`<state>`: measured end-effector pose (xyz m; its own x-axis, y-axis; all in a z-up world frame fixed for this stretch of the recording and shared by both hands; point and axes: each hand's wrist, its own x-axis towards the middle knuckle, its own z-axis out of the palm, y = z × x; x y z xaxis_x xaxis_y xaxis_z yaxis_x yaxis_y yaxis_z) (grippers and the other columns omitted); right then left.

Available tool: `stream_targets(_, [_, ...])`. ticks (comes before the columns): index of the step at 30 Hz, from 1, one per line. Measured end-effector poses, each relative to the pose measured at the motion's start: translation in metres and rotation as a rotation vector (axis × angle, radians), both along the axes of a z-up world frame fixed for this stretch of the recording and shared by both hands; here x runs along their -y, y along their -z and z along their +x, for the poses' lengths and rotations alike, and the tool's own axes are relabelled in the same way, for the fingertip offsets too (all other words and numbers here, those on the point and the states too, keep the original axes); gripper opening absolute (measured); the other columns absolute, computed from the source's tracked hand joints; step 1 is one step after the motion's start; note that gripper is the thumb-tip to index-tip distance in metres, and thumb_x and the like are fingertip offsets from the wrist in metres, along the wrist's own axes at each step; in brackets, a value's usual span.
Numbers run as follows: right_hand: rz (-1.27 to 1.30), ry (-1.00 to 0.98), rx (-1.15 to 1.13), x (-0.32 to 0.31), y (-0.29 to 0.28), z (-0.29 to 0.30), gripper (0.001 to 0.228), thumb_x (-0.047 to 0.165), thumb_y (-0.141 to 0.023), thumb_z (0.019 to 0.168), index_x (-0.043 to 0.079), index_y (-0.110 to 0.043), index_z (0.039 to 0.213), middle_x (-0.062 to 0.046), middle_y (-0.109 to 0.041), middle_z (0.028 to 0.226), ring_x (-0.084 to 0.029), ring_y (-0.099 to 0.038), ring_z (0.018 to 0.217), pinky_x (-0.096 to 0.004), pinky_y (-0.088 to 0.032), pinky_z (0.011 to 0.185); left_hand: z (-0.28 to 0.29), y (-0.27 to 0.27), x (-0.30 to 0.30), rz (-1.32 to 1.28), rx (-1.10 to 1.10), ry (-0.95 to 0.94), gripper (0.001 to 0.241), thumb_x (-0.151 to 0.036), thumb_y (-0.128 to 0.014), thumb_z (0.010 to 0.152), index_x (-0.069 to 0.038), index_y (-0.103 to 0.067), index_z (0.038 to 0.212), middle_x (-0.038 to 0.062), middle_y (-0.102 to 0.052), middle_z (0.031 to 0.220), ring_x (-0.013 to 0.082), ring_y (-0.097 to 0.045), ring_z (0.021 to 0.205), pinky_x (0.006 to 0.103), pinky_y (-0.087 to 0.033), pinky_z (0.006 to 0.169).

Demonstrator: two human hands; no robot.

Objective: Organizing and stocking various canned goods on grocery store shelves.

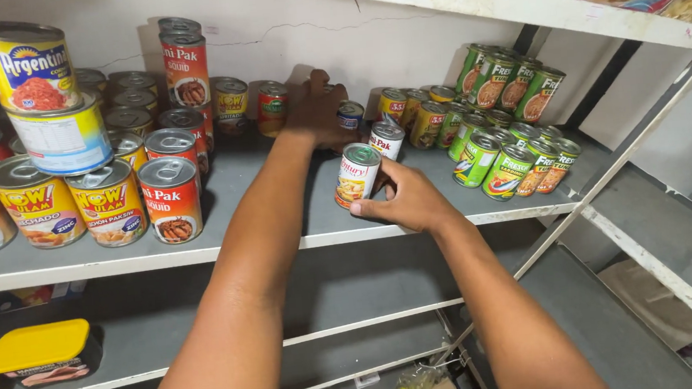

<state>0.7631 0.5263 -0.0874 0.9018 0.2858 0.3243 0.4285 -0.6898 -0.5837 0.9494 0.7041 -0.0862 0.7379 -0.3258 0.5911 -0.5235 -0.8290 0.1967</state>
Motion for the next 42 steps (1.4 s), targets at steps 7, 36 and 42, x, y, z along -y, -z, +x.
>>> stream_targets(7, [0.094,-0.036,-0.026,0.005,0.008,0.009,0.057,0.039,-0.085,0.076,0.013,-0.07,0.124,0.009,-0.064,0.088,-0.003,-0.045,0.07,-0.023,-0.04,0.06,-0.031,-0.021,-0.005,-0.06,-0.087,-0.045,0.086,-0.06,-0.09,0.05,-0.021,-0.068,0.123,0.021,-0.037,0.142,0.0483,-0.033,0.133,0.0533,-0.039,0.11])
stream_targets(36, [0.637,0.021,0.138,0.07,0.058,-0.143,0.052,0.018,-0.081,0.083,0.005,-0.057,0.127,-0.004,-0.069,0.115,-0.013,-0.066,0.104,-0.031,-0.054,0.095,-0.115,-0.061,0.001,-0.058,0.046,-0.121,0.08,-0.057,-0.086,0.076,-0.007,-0.053,0.129,0.024,-0.068,0.11,0.0434,-0.069,0.095,0.0552,-0.055,0.072])
stream_targets(42, [0.608,0.209,0.162,0.14,0.066,-0.338,0.059,0.018,-0.081,0.082,0.002,-0.058,0.134,-0.009,-0.069,0.127,-0.018,-0.067,0.118,-0.036,-0.053,0.106,-0.253,-0.073,0.058,-0.208,0.388,0.14,0.061,-0.044,-0.091,0.083,-0.006,-0.062,0.122,0.021,-0.069,0.108,0.0438,-0.069,0.085,0.0539,-0.053,0.066])
